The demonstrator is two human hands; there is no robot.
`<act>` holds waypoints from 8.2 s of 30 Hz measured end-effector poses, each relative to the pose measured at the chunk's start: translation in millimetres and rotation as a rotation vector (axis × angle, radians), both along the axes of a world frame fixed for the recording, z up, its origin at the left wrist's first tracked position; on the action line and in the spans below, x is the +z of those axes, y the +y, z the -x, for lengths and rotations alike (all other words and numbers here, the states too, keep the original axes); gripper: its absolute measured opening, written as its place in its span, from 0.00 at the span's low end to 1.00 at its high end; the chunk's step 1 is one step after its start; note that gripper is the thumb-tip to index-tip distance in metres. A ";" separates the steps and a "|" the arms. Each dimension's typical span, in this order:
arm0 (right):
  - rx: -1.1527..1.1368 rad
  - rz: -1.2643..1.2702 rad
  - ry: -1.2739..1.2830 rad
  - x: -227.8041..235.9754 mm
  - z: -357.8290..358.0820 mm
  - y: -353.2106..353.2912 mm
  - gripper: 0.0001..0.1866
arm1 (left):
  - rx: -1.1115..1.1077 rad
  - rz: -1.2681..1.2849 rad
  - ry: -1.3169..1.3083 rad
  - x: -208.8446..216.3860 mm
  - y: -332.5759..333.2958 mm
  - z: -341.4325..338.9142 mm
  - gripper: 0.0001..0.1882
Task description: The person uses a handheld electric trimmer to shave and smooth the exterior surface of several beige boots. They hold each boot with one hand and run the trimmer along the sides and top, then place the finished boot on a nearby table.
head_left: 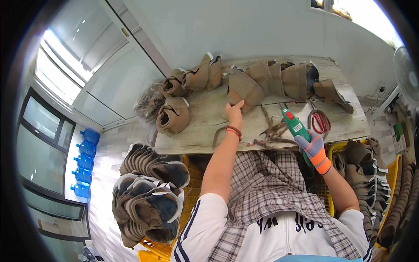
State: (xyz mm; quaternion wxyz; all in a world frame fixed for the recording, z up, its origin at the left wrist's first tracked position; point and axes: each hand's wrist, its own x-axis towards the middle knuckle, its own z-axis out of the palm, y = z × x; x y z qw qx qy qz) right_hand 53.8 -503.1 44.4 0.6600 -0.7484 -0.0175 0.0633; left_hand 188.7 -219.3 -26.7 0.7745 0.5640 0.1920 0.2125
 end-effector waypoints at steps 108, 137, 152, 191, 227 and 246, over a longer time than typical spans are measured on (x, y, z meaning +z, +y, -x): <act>-0.114 -0.068 -0.011 0.7 -17.6 -13.3 0.16 | -0.069 0.299 -0.129 -40.5 5.5 -1.1 0.14; 0.134 0.844 -0.792 20.5 18.2 -4.3 0.28 | -0.249 0.881 -0.024 96.9 95.2 136.2 0.11; 0.083 0.734 -0.887 28.1 14.7 0.7 0.28 | -0.306 0.870 -0.100 107.4 50.8 145.7 0.14; 0.068 0.030 -0.313 31.7 4.3 24.7 0.28 | -0.279 -1.221 -0.493 54.9 -11.3 154.4 0.16; -0.121 0.025 0.016 -8.6 -27.3 -16.2 0.20 | -0.343 -0.138 0.038 -17.5 6.5 -91.4 0.21; 0.002 0.664 -0.463 11.1 1.6 -8.4 0.28 | -0.192 0.320 -0.248 121.7 75.9 113.2 0.18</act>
